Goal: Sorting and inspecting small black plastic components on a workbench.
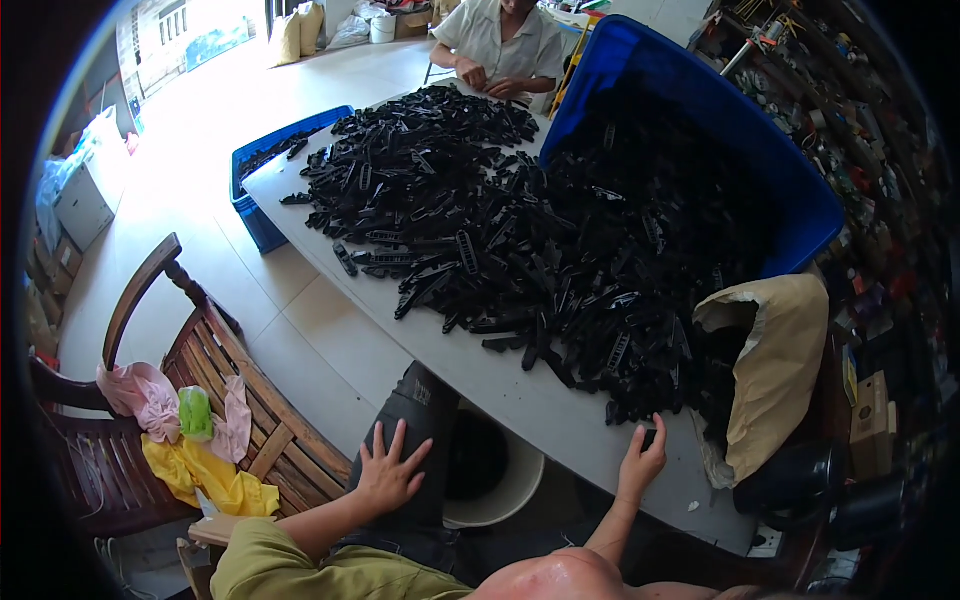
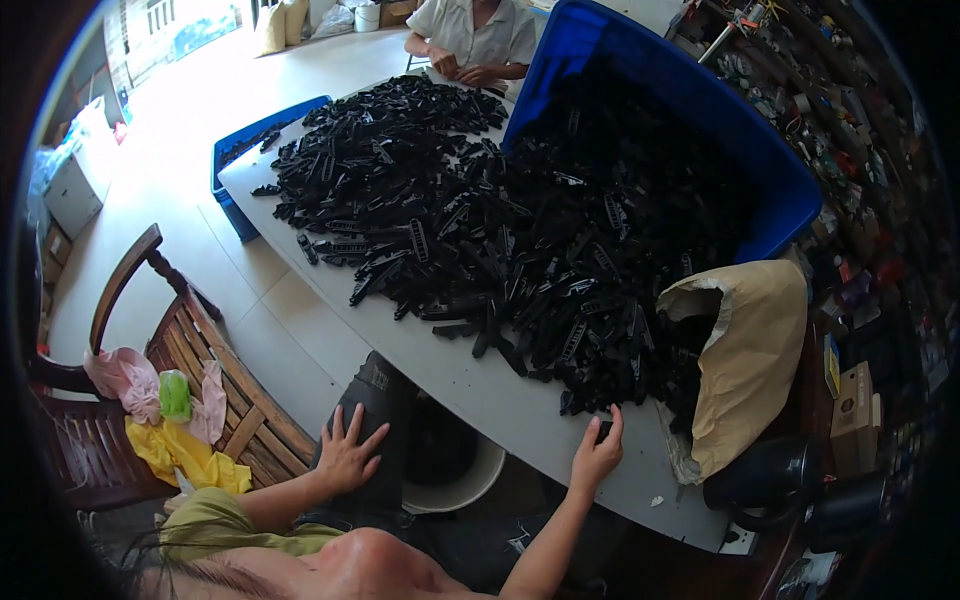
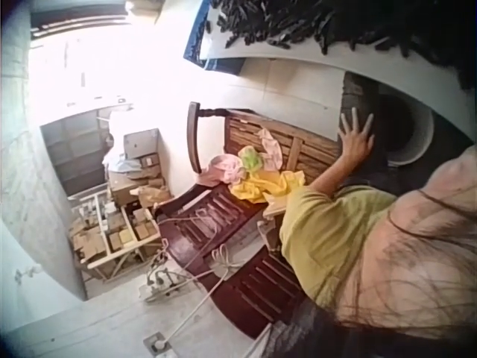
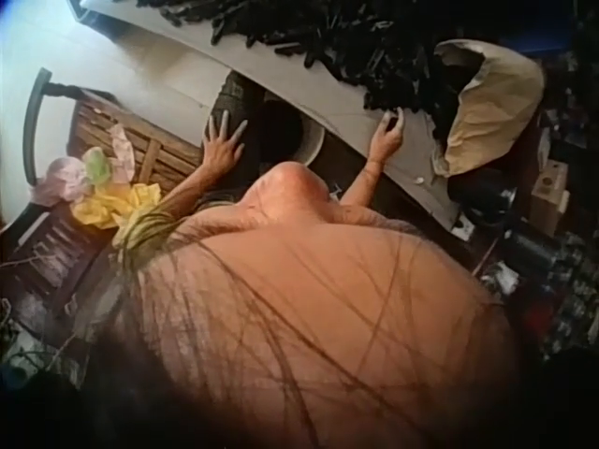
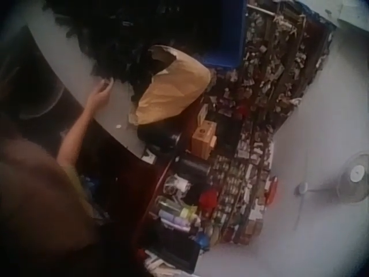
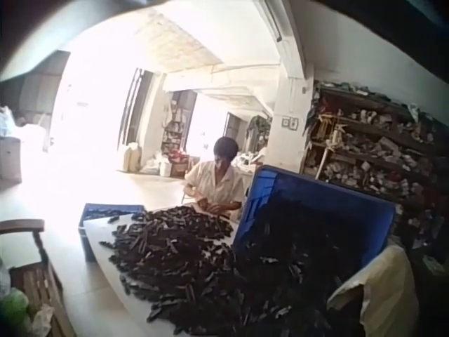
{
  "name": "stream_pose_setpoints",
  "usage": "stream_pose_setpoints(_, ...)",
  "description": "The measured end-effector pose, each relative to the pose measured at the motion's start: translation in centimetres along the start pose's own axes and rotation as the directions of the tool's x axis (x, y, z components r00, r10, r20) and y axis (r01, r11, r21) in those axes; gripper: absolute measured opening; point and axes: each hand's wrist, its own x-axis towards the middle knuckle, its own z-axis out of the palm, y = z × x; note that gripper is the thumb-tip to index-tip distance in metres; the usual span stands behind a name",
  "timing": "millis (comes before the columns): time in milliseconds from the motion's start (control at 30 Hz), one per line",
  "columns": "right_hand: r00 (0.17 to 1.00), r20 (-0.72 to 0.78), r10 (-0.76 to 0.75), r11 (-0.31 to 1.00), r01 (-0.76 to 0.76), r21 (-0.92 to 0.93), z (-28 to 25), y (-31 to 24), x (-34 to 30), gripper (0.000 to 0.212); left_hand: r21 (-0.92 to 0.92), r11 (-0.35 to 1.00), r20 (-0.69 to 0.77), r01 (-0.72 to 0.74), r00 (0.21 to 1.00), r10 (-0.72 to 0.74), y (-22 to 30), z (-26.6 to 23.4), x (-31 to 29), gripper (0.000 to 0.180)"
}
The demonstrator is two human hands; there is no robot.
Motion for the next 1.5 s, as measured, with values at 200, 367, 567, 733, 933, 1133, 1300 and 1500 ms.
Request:
stream_pose_setpoints(200,0.999,-0.001,-0.039,0.999,0.039,-0.007,0.4,0.2,0.1,0.036,-0.099,0.995,0.092,-0.003,0.996,0.012,-1.6,0.7,-5.2,0.065)
stream_pose_setpoints(367,0.998,-0.011,-0.068,0.998,0.067,-0.021,0.3,0.1,0.1,0.035,-0.13,0.991,-0.044,-0.045,0.998,0.039,-1.9,1.2,-4.7,0.063)
stream_pose_setpoints(567,0.998,-0.007,-0.064,0.998,0.064,-0.012,0.4,0.5,0.0,0.034,-0.167,0.985,-0.058,-0.04,0.998,0.031,-2.0,1.3,-4.7,0.061)
stream_pose_setpoints(733,0.999,0.021,-0.029,0.999,0.029,0.021,0.3,0.5,-0.1,0.033,-0.204,0.978,-0.079,-0.048,0.996,0.032,-2.2,1.3,-4.6,0.061)
stream_pose_setpoints(933,0.999,0.01,-0.035,0.999,0.035,0.033,0.2,0.5,-0.1,0.032,-0.213,0.976,-0.107,-0.052,0.994,0.03,-2.2,1.4,-4.6,0.061)
stream_pose_setpoints(1133,1.0,0.011,-0.028,0.999,0.028,0.032,0.3,0.9,-0.1,0.031,-0.216,0.975,-0.107,-0.048,0.994,0.025,-2.1,1.3,-4.6,0.06)
stream_pose_setpoints(1300,1.0,0.017,-0.003,0.999,0.002,0.051,0.3,0.7,-0.2,0.031,-0.199,0.979,-0.12,-0.053,0.992,0.03,-2.1,1.4,-4.6,0.06)
stream_pose_setpoints(1500,0.999,-0.001,-0.034,0.999,0.034,0.042,0.4,0.8,-0.2,0.03,-0.199,0.978,-0.116,-0.054,0.993,0.032,-2.2,1.4,-4.6,0.061)
